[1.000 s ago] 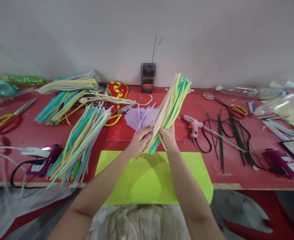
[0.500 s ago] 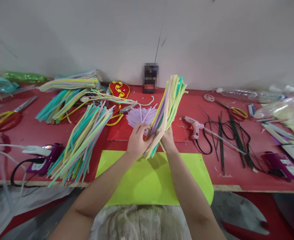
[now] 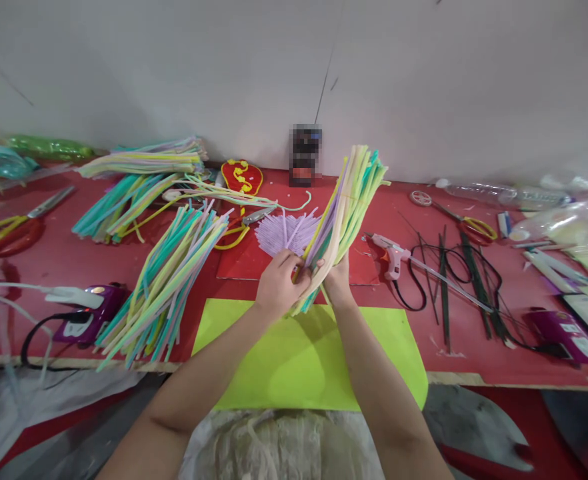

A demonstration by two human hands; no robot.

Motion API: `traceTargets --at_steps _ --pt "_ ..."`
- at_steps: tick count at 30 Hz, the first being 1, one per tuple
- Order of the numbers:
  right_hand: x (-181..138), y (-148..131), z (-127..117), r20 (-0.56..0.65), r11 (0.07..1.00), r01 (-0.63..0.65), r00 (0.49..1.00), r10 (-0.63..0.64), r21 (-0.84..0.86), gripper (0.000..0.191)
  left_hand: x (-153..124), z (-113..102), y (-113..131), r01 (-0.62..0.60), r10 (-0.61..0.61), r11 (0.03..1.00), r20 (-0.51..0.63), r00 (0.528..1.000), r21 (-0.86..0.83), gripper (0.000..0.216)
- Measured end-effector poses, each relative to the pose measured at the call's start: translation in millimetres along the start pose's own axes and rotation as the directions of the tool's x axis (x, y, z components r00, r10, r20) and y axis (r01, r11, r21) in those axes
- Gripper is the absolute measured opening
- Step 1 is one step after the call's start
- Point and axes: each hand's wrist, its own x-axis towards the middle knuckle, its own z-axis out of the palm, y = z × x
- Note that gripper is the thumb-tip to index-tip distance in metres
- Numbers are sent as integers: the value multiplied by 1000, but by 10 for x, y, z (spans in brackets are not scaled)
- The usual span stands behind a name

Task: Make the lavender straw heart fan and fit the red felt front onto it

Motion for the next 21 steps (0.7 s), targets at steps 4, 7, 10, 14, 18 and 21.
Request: traceTargets --at_steps 4,7,10,14,18,21 --pt "29 -7 9 -67 1000 0 998 -1 -13 52 81 -27 -60 235 -214 922 102 972 -309 6" --pt "69 -15 2 -136 999 -13 991 7 -49 47 151 -41 -137 438 -350 709 263 899 -554 8" --pt "88 -23 -10 -130 997 -35 991 25 -73 45 185 -36 -186 481 -355 625 325 877 -615 11" --pt "58 -27 3 -97 998 -17 995 11 -64 46 180 -8 -189 428 -342 744 259 903 -513 8" --pt "13 -16 43 -36 998 -20 999 18 -52 55 159 -7 -168 423 -370 806 207 906 -413 7" --pt "9 -19 41 -15 998 -22 1000 21 -59 59 147 -29 -168 373 -327 836 179 928 -403 20"
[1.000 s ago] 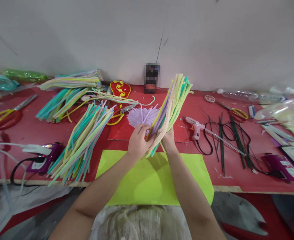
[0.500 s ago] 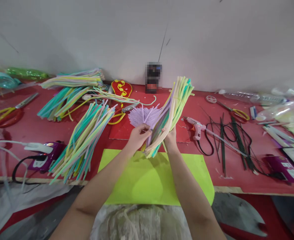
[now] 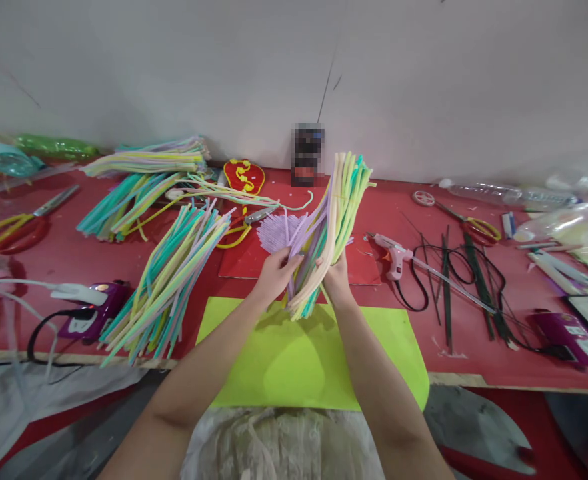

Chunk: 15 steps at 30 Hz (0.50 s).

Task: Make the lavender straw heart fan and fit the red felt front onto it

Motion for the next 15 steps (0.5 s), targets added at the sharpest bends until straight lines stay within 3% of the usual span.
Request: traceTargets --at_steps 3,9,12,15 --pt "16 -23 -32 -2 998 40 999 -40 -55 57 5 -41 1 -33 31 994 -25 999 -101 33" --pt "50 -74 -51 30 996 53 998 -51 -71 63 74 -251 73 27 -65 892 -68 996 -450 39" --pt "68 -97 -58 21 994 80 997 -79 -77 61 91 -336 123 73 -69 883 27 997 -464 39" --pt "86 -133 -92 -28 987 119 992 -123 -109 54 78 -347 135 184 -111 909 209 972 -373 39"
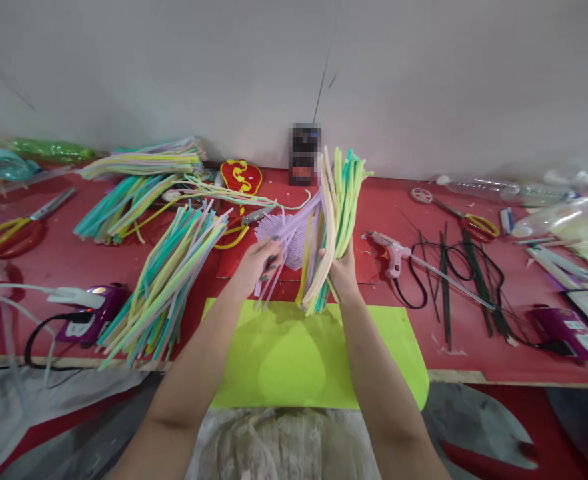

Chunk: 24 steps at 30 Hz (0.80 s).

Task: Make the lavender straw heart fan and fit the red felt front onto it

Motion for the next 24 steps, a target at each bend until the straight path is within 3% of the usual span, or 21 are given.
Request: traceTargets --at_steps 4,9,14,17,20,22,24 --pt "37 -30 -65 -70 1000 11 997 -11 -2 53 -19 2 -31 124 -144 985 174 974 121 39" --pt "138 55 -187 -217 999 -6 976 14 37 47 -49 -50 -15 154 -197 968 220 955 196 36" --pt "267 163 -399 -291 975 -52 950 115 214 38 -74 -52 23 134 -186 970 265 946 203 38" --pt "278 136 -486 -274 971 -58 954 122 233 29 -45 -32 10 79 -110 987 223 969 143 40" --pt "252 84 -491 -282 957 -57 949 140 284 27 9 -16 -43 -30 19 989 80 997 144 40" --pt "243 63 -459 -286 947 -53 947 149 317 27 37 -4 -90 -68 75 956 -14 997 287 37" --pt "245 51 -419 -280 943 -52 948 150 328 26 49 14 -136 -42 84 836 -52 995 546 35"
